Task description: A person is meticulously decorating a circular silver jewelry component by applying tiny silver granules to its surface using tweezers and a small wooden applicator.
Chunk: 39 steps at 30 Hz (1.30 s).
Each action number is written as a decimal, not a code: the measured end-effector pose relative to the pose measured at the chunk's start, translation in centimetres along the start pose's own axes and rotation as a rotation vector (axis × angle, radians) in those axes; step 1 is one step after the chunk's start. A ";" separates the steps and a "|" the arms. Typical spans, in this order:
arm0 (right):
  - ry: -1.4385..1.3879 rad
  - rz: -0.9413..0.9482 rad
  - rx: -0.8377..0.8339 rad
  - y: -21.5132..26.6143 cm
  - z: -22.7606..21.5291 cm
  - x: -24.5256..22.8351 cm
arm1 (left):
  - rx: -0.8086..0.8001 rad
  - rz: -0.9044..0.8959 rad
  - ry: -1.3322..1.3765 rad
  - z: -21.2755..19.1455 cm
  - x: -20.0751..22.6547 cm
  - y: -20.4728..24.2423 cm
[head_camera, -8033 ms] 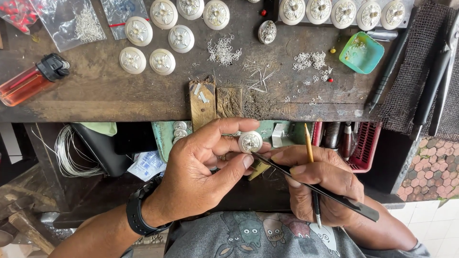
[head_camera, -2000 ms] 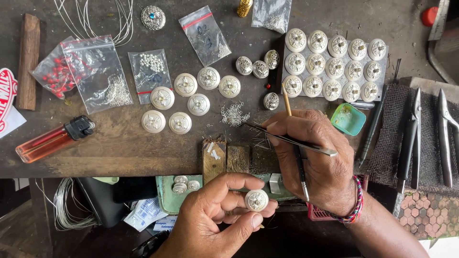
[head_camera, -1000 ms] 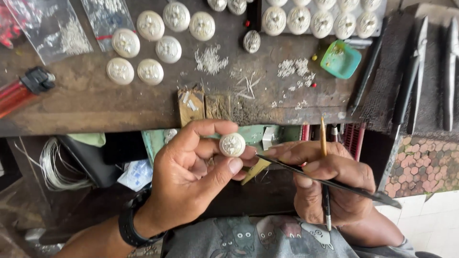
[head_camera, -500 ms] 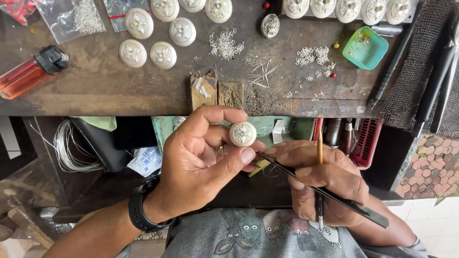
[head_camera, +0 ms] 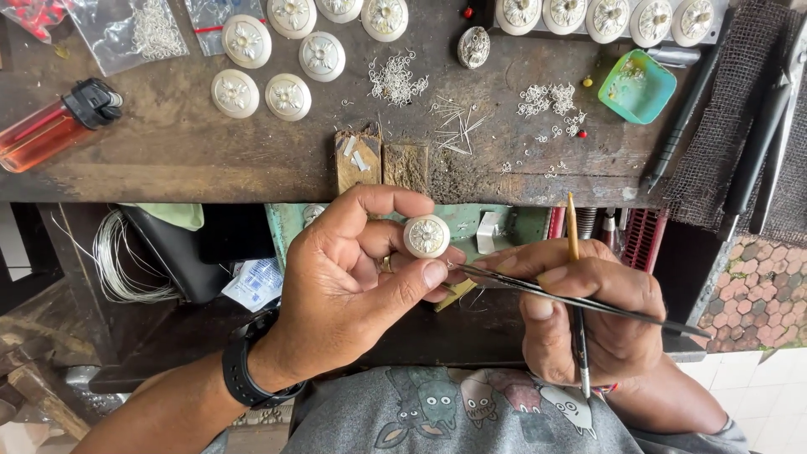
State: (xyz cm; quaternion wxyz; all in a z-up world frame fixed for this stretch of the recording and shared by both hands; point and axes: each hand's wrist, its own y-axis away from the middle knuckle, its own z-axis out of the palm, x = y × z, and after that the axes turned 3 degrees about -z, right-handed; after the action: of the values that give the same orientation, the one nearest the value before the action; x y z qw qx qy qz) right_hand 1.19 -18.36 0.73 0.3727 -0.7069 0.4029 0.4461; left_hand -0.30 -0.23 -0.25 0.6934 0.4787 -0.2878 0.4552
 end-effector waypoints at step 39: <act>-0.060 -0.129 -0.100 1.0 -0.5 1.6 | 0.035 0.047 -0.102 0.4 -0.4 0.2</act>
State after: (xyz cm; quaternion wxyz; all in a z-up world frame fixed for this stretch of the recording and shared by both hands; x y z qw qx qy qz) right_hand 0.86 -19.56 -0.80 0.3770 -0.7353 0.3224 0.4618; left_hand -0.63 -0.69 -0.32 0.6585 0.5065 -0.3257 0.4514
